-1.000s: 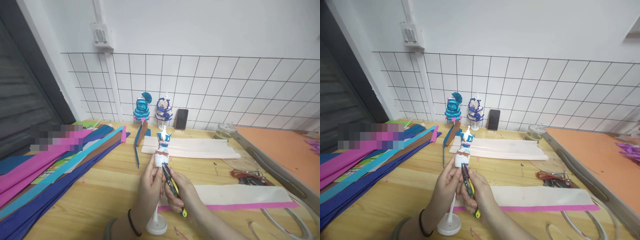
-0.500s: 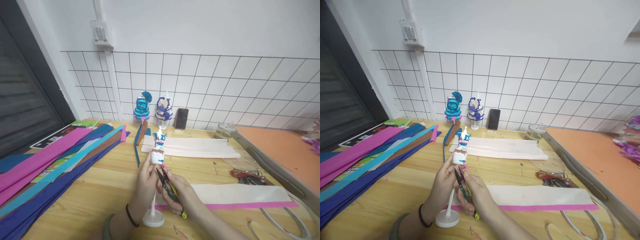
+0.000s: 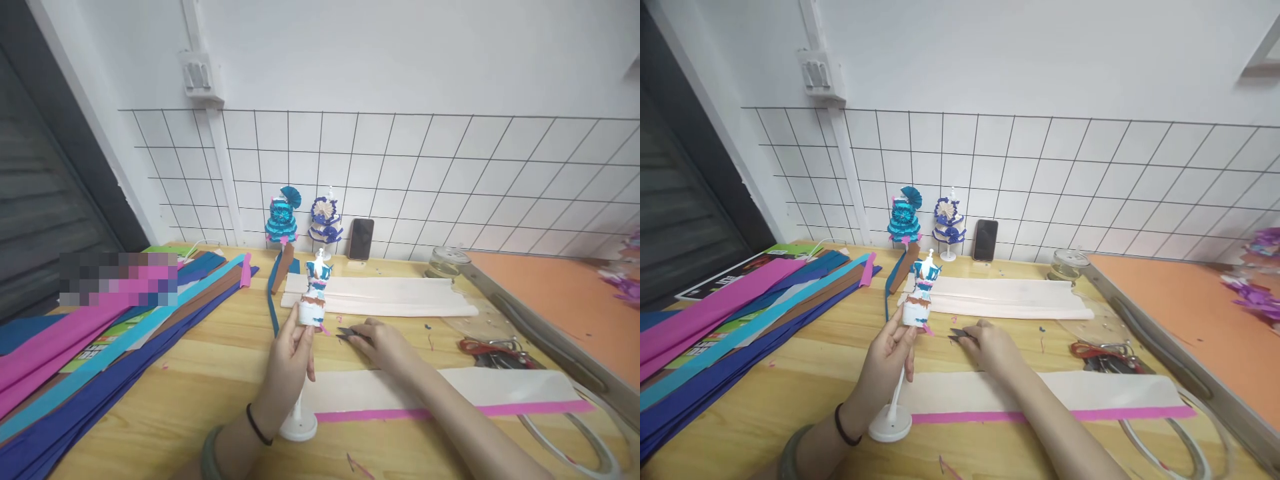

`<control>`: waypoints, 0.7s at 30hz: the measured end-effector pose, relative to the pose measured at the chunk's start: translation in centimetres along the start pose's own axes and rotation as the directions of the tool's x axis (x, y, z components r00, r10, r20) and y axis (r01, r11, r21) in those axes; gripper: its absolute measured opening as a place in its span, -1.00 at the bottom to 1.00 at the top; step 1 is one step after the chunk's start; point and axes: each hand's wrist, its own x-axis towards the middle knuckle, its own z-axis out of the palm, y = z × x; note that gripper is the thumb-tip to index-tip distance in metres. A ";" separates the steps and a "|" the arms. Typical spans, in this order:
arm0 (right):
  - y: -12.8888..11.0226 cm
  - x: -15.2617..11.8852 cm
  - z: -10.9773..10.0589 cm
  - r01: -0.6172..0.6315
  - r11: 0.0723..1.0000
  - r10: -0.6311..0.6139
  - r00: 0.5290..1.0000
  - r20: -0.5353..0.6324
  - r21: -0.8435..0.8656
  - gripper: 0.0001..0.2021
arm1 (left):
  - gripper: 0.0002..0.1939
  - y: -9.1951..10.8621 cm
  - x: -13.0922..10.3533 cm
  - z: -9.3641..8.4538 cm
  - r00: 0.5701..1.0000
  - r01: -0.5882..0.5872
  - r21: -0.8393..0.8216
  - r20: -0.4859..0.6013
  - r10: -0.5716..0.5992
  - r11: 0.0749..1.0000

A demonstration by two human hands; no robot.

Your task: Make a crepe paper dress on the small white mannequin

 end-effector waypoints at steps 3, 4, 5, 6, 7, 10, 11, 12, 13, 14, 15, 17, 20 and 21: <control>-0.4 0.1 0.2 0.038 0.999 -0.039 0.998 -0.039 -0.024 -0.77 | -0.37 -0.1 0.0 -0.1 0.999 -0.041 0.085 0.038 0.038 0.996; -0.9 0.1 -0.1 0.056 0.998 -0.057 0.997 -0.059 -0.028 -0.79 | -0.38 -0.1 -0.1 -0.2 0.998 -0.051 0.115 0.045 0.046 0.992; -1.7 0.0 -0.4 0.078 0.997 -0.079 0.993 -0.088 -0.015 -0.81 | -0.39 -0.1 -0.1 -0.2 0.997 -0.060 0.147 0.052 0.053 0.987; -2.5 -0.1 -0.8 0.102 0.995 -0.100 0.988 -0.119 0.008 -0.81 | -0.39 0.0 -0.3 -0.2 0.997 -0.069 0.179 0.058 0.059 0.981; -3.5 -0.3 -1.2 0.150 0.986 -0.135 0.976 -0.171 0.076 -0.81 | -0.40 0.1 -0.4 -0.2 0.996 -0.076 0.212 0.066 0.064 0.974; -6.2 -1.0 -2.0 0.240 0.941 -0.163 0.939 -0.303 0.239 -0.85 | -0.42 0.3 -0.9 -0.2 0.990 -0.119 0.305 0.111 0.089 0.945; -6.9 -1.3 -2.1 0.251 0.939 -0.169 0.932 -0.322 0.236 -0.86 | -0.43 0.3 -1.0 -0.2 0.986 -0.143 0.332 0.130 0.105 0.932; -7.4 -1.6 -2.2 0.261 0.941 -0.181 0.925 -0.333 0.214 -0.87 | -0.44 0.3 -1.1 -0.2 0.982 -0.170 0.359 0.145 0.125 0.918; -7.8 -1.8 -2.2 0.261 0.947 -0.188 0.923 -0.335 0.186 -0.88 | -0.45 0.2 -1.2 -0.1 0.977 -0.198 0.384 0.157 0.148 0.902; -7.9 -1.9 -2.2 0.256 0.954 -0.193 0.924 -0.331 0.158 -0.88 | -0.45 0.2 -1.3 -0.1 0.971 -0.228 0.407 0.166 0.174 0.884; -8.0 -2.1 -2.2 0.249 0.959 -0.195 0.926 -0.324 0.133 -0.87 | -0.46 0.1 -1.3 -0.1 0.965 -0.256 0.432 0.172 0.200 0.865; -8.0 -2.2 -2.2 0.232 0.968 -0.192 0.931 -0.309 0.096 -0.88 | -0.47 0.1 -1.4 -0.1 0.949 -0.314 0.483 0.183 0.256 0.817; -7.9 -2.2 -2.3 0.239 0.971 -0.221 0.927 -0.304 0.023 -0.87 | -0.48 0.3 -1.4 -0.1 0.913 -0.406 0.562 0.210 0.350 0.721; -8.0 -2.2 -2.3 0.247 0.969 -0.237 0.922 -0.305 -0.007 -0.86 | -0.48 0.4 -1.4 -0.1 0.900 -0.432 0.583 0.226 0.373 0.688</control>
